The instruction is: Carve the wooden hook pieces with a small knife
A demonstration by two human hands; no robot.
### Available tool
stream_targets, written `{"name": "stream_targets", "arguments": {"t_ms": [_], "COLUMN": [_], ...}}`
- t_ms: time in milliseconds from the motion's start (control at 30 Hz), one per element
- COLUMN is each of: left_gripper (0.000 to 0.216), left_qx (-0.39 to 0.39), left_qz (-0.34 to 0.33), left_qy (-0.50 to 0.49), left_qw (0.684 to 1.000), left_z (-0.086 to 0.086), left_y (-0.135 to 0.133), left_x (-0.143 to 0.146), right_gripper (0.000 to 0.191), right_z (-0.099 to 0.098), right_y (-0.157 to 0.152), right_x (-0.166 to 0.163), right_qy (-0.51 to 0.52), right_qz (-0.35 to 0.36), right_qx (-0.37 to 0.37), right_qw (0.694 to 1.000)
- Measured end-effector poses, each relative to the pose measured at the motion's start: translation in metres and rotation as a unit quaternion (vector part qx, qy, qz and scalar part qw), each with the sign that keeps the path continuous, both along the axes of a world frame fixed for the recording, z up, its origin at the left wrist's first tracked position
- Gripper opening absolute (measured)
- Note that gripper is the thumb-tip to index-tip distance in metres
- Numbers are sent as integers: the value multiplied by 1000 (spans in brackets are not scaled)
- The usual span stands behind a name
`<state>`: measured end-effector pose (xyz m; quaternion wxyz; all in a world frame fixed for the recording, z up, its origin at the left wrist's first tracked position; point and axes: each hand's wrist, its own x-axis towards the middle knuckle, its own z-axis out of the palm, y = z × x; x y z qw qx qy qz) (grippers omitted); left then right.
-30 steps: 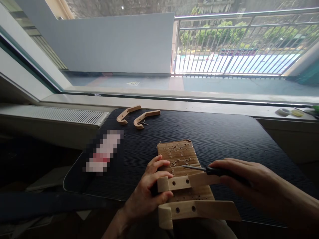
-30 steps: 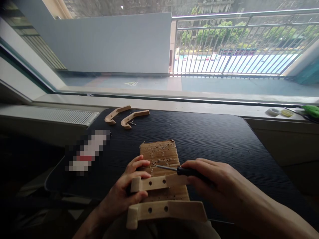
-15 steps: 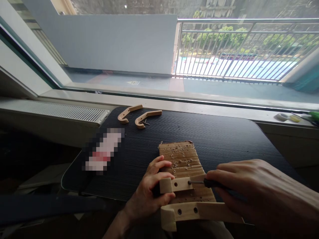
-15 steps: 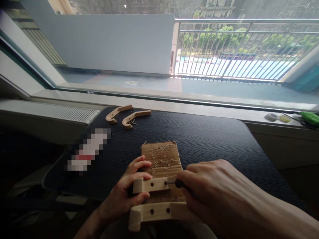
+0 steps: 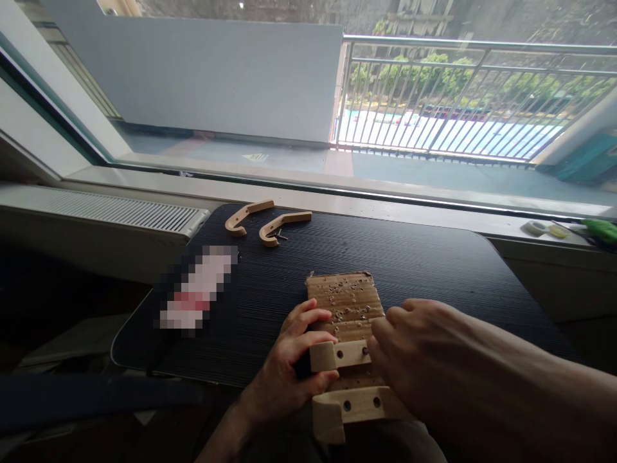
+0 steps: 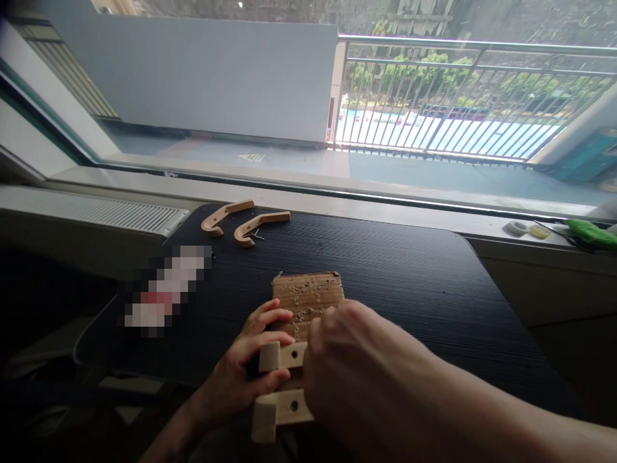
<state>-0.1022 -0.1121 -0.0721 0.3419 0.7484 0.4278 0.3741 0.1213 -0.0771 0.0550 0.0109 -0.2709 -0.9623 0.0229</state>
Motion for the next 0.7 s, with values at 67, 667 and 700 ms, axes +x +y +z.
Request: {"name": "stream_targets", "arguments": {"t_ms": [67, 667, 700], "left_gripper": [35, 33, 32], "left_qx": [3, 30, 30], "left_qz": [4, 19, 20], "left_qy": [1, -8, -8], "left_qw": [1000, 999, 999], "left_z": [0, 1, 1], "left_y": [0, -3, -3], "left_x": [0, 0, 0], "right_gripper": [23, 23, 21], "right_z": [16, 55, 49], "right_y": [-5, -10, -9], "right_x": [-21, -44, -48], "right_qy": [2, -159, -187], "right_qz": [-16, 42, 76], "right_qx": [-11, 69, 73], "right_qw": [1000, 984, 977]}}
